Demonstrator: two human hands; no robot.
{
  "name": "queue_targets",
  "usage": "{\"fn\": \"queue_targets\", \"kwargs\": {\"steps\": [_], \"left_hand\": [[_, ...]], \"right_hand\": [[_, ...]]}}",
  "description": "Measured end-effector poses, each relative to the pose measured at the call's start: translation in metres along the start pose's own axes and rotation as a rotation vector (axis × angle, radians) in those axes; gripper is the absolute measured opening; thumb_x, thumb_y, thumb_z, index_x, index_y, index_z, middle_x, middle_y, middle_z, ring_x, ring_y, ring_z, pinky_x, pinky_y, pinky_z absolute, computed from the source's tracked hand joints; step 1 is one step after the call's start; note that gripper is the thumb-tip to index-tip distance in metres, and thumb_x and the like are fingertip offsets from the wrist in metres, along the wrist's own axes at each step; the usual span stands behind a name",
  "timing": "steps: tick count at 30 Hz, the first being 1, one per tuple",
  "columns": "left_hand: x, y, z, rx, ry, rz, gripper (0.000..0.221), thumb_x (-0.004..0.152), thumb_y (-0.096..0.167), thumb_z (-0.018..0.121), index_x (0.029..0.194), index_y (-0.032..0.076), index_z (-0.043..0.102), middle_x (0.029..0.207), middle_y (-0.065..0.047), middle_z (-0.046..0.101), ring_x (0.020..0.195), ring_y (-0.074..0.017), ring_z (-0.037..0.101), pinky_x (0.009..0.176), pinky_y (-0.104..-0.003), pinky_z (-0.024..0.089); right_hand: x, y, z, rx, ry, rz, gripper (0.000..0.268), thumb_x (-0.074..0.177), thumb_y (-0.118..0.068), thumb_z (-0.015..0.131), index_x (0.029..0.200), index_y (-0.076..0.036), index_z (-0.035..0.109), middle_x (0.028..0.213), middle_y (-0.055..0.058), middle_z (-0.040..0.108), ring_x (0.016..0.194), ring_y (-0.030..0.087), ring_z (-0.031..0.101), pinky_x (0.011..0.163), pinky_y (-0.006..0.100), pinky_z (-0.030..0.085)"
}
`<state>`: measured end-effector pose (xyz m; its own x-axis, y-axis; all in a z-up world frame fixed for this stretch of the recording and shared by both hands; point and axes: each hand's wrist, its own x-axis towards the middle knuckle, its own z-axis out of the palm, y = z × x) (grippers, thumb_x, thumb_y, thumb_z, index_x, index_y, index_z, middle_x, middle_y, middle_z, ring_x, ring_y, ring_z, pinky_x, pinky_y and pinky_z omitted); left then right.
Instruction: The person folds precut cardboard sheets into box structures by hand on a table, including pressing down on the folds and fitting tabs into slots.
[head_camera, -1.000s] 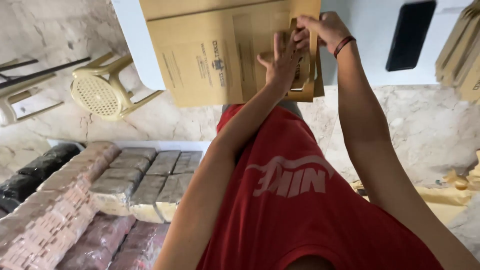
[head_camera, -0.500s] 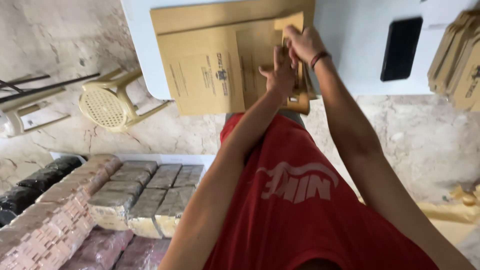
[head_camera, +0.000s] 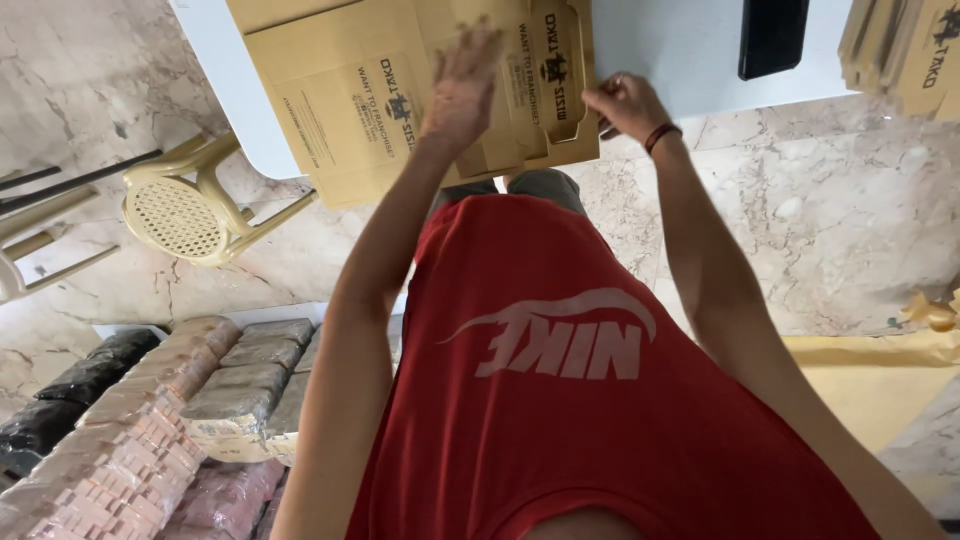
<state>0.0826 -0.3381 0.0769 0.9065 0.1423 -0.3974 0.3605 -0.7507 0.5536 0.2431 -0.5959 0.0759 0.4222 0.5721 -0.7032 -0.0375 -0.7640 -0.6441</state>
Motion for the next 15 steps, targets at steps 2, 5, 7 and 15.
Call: {"fn": "queue_targets", "kwargs": {"steps": [2, 5, 7, 15], "left_hand": [[-0.011, -0.015, -0.013, -0.005, 0.042, -0.044, 0.071, 0.107, 0.054, 0.002, 0.169, 0.022, 0.014, 0.174, -0.006, 0.000, 0.158, -0.0288, -0.009, 0.125, -0.055, -0.011], [-0.020, -0.042, -0.042, 0.238, -0.057, -0.201, 0.067, 0.111, 0.014, 0.058, 0.168, 0.014, 0.022, 0.170, -0.014, 0.000, 0.155, -0.0414, -0.002, 0.123, -0.072, 0.006], [-0.026, -0.055, -0.056, 0.324, -0.071, -0.139, 0.077, 0.114, 0.027, 0.067, 0.171, 0.014, 0.018, 0.169, -0.013, -0.008, 0.155, -0.0433, -0.006, 0.124, -0.072, 0.006], [-0.007, -0.003, -0.073, 0.390, -0.296, 0.210, 0.092, 0.093, -0.004, 0.070, 0.168, 0.021, 0.022, 0.170, -0.018, -0.002, 0.155, -0.0415, -0.005, 0.120, -0.066, -0.009]], "right_hand": [[-0.017, 0.009, 0.014, 0.080, -0.022, 0.006, 0.030, 0.104, -0.041, 0.063, 0.105, -0.011, 0.062, 0.093, 0.005, 0.067, 0.082, 0.016, 0.065, 0.075, 0.030, 0.056], [-0.045, -0.005, 0.033, 0.302, -0.017, 0.144, 0.032, 0.096, -0.031, 0.073, 0.110, -0.003, 0.064, 0.103, 0.016, 0.073, 0.064, 0.023, 0.073, 0.055, 0.030, 0.063], [-0.059, 0.001, 0.044, 0.380, 0.163, 0.082, 0.059, 0.096, -0.051, 0.059, 0.128, -0.001, 0.065, 0.133, 0.018, 0.066, 0.124, 0.032, 0.060, 0.105, 0.044, 0.046], [-0.024, 0.155, 0.224, 1.697, -0.014, 0.378, 0.064, 0.085, -0.065, 0.054, 0.121, -0.013, 0.058, 0.142, 0.021, 0.056, 0.135, 0.040, 0.056, 0.103, 0.059, 0.047]]}}
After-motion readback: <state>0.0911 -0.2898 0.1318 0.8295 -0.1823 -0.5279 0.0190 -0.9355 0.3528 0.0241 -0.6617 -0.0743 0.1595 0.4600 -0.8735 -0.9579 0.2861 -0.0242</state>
